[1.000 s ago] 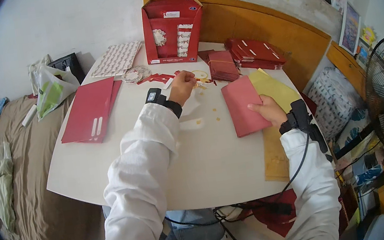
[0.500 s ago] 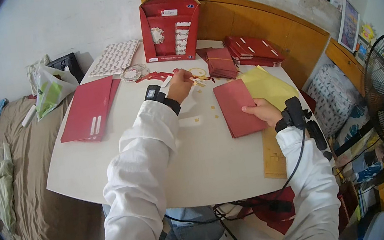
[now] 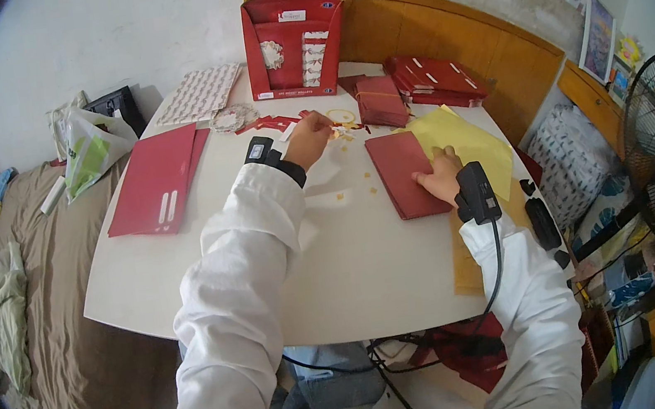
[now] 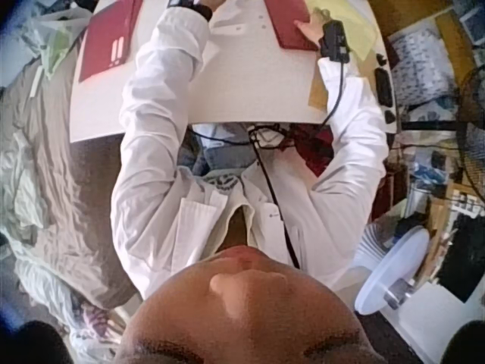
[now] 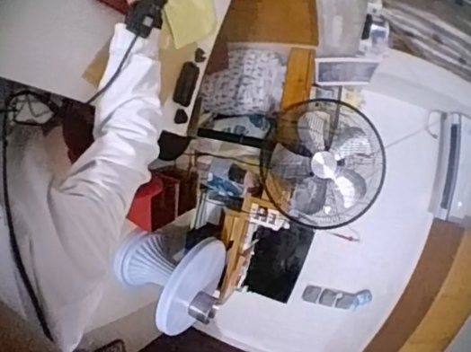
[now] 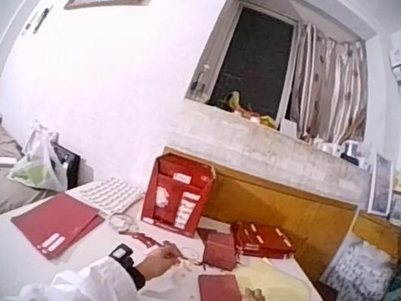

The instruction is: Fold and organize red envelopes and stationary into a display box.

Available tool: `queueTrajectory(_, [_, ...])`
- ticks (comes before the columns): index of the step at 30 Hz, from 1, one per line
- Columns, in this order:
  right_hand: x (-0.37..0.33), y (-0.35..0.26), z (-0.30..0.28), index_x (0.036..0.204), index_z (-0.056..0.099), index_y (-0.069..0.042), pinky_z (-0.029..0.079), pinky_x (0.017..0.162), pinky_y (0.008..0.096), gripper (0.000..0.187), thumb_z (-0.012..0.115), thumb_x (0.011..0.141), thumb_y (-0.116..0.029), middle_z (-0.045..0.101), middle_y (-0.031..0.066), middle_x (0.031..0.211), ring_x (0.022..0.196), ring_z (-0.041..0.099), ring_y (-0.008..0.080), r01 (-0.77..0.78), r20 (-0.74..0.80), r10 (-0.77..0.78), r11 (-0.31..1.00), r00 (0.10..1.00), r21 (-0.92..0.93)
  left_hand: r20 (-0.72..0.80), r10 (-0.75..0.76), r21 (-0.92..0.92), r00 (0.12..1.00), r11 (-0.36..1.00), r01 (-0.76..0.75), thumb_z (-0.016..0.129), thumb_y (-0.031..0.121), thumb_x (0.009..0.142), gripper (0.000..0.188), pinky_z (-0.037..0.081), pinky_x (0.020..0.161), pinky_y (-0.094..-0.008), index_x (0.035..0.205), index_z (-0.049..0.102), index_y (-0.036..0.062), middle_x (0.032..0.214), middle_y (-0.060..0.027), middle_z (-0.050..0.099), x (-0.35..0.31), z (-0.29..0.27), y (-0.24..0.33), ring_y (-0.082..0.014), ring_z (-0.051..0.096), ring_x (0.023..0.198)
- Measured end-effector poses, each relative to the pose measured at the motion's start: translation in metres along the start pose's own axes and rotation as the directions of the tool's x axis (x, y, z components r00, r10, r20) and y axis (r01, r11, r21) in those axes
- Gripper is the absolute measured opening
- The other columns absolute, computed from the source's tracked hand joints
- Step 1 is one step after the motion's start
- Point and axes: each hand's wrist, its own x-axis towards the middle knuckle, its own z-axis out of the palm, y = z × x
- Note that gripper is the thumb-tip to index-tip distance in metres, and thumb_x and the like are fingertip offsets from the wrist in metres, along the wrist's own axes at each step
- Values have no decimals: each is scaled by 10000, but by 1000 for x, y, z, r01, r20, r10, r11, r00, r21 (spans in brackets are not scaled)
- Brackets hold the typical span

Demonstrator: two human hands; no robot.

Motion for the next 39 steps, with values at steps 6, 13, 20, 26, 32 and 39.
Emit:
queueTrajectory(6, [-11, -16, -9, 1232, 447, -45, 413, 880, 454, 583, 660, 746, -288, 467, 156, 1132, 1044, 492, 344, 224, -215, -228, 974, 950, -42, 410, 210, 187, 887, 933, -307, 575, 172, 829, 172, 456, 752, -361, 880, 616, 13, 853, -128, 596, -45, 26, 40, -271, 573, 798])
queueTrajectory(13, [-24, -26, -12, 1158, 496, -47, 423, 848, 438, 449, 638, 764, -206, 488, 145, 1106, 1003, 507, 333, 419, -327, -391, 908, 860, 14, 718, 295, 265, 631, 723, -639, 535, 225, 852, 224, 429, 852, -371, 970, 632, 62, 996, -105, 546, -80, 22, 52, -273, 512, 988])
queueTrajectory(20, [-27, -25, -19, 1124, 520, -37, 433, 836, 423, 383, 618, 778, -168, 513, 147, 1080, 983, 520, 337, 490, -377, -421, 865, 825, 107, 580, 186, 558, 793, 618, -553, 502, 248, 884, 330, 403, 918, -396, 1156, 557, 70, 1252, -128, 484, -49, -2, 22, -299, 472, 1135])
queueTrajectory(26, [-22, -34, -11, 1022, 562, -20, 448, 790, 422, 263, 595, 793, -145, 550, 153, 1017, 942, 546, 324, 508, -367, -401, 820, 839, 265, 480, 295, 476, 826, 704, -528, 498, 200, 880, 293, 402, 915, -411, 1132, 558, 63, 1210, -122, 490, -40, -26, 24, -301, 476, 1113])
queueTrajectory(32, [15, -48, 12, 893, 603, -69, 451, 769, 437, 147, 504, 804, -132, 601, 142, 894, 871, 578, 313, 669, -88, -665, 726, 742, 156, 540, 245, 305, 805, 834, -459, 546, 83, 809, 150, 436, 788, -377, 955, 550, 46, 948, -111, 499, -58, -42, 53, -287, 526, 925])
queueTrajectory(39, [47, -56, 40, 809, 621, -91, 459, 719, 436, 131, 525, 765, -170, 632, 121, 771, 809, 578, 319, 589, 73, -584, 805, 808, -76, 742, -58, 258, 668, 944, -205, 597, 180, 743, 149, 434, 742, -365, 828, 547, 68, 838, -77, 546, -84, -23, 58, -251, 524, 898])
